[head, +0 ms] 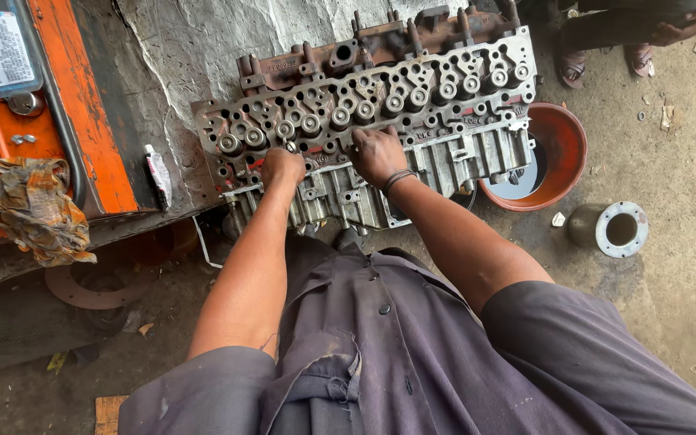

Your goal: The person uses a wrench and their hands to work on the cylinder head and valve components of a disassembled engine block sitting on the floor.

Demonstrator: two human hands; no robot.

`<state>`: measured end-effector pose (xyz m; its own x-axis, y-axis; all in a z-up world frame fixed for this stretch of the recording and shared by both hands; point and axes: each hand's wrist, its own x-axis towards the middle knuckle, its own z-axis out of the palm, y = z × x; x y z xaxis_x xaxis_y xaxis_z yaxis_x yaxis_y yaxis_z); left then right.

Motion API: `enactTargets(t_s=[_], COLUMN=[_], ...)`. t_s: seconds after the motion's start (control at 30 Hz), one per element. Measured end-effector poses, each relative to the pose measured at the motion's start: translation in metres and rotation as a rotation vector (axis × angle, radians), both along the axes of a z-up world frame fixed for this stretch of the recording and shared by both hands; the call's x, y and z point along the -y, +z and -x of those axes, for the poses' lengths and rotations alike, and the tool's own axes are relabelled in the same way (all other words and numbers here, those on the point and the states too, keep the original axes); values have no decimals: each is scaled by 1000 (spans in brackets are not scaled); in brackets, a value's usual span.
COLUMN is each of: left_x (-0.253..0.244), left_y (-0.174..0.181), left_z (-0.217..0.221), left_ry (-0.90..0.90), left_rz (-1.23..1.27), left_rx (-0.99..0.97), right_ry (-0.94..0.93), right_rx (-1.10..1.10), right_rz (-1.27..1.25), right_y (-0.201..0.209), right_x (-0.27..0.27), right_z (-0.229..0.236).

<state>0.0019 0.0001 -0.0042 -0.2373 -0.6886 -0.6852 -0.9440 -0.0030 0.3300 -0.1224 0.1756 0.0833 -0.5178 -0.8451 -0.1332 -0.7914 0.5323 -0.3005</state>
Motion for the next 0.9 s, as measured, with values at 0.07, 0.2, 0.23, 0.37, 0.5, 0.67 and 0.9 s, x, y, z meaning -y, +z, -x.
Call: enactTargets(t_s=[0.07,0.2,0.23,0.37,0.5,0.67,0.9], left_x=[1,1,1,4,5,7,12], left_y=[0,-2,-3,-1,-5,-17,-9], left_z=[0,-1,-2,1,-1,0,-2], left_ry=[-2,-8,-7,-14,-30,34,40], left_rz=[6,11,12,25,35,34,23], left_rx=[0,0,2,-7,-8,-60,-94], right_ry=[-11,-16,-24,4,-22,1,-101], right_rx=[7,6,18,-24,-22,-34,9], right_rz=[-14,-9,-13,30,29,8,58], right_y=[0,-3,-4,-3,-4,-5,-2], right_x=[1,0,-1,-1,-4,-5,-4], right_z=[-1,-1,-2,-1,-3,-6,-11])
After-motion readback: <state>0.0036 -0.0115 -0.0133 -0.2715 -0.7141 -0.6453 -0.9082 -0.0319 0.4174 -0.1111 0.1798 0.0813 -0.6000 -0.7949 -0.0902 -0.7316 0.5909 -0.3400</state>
